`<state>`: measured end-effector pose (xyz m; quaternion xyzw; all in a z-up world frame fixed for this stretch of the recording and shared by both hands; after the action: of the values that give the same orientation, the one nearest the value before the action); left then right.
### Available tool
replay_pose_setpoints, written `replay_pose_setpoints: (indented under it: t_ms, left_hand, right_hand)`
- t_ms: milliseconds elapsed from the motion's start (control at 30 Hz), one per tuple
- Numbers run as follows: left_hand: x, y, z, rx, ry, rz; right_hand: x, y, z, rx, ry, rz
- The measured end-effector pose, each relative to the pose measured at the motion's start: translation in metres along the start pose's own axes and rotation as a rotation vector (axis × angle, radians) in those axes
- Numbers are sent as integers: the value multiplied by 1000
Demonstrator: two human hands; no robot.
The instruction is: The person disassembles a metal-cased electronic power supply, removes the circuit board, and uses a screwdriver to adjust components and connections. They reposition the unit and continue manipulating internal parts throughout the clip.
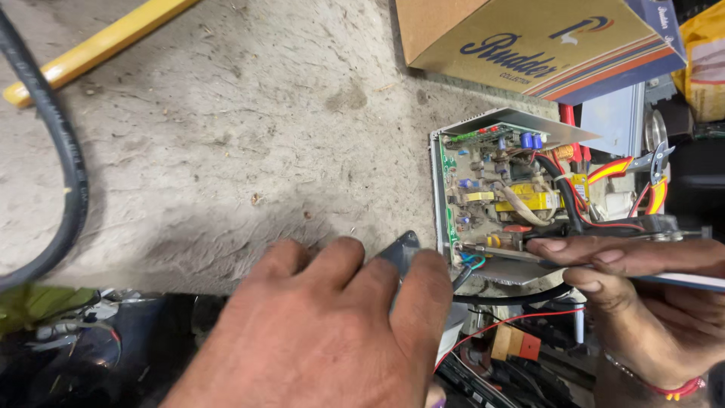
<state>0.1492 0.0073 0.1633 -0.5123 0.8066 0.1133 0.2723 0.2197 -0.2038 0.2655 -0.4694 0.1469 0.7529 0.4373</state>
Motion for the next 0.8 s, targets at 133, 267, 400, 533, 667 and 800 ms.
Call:
replay_pose_setpoints:
  t_ms: [133,267,400,533,667,800]
  left_hand:
    - [-30,2,17,132,37,-396]
    - [-47,5,41,158,155,-543]
    - [-43,8,48,125,162,-567]
    - [-38,4,54,184,238,-564]
    - [-39,5,54,126,281,-570]
    - [-48,8,51,71,307,-634]
  right_hand:
    - [-12,15,-23,-19,4,-78]
    - [-12,28,-22,81,-49,-59]
    - [-21,59,-17,361,-158,-168]
    - [-32,42,-26,287,-158,71]
    - [-30,15,-28,126,-116,273]
    - [-12,38,-10,172,-19,-48]
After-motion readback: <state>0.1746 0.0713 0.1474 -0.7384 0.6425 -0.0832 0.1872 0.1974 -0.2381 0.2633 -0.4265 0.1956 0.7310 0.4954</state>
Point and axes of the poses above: each hand's wrist, its own y-axis away from the middle knuckle, its own x-axis out of the palm, z = x × y, the point moved 7 cm from there along -y, towards the middle knuckle, and after that the axes turned 12 degrees about y, right-handed, at the moved point
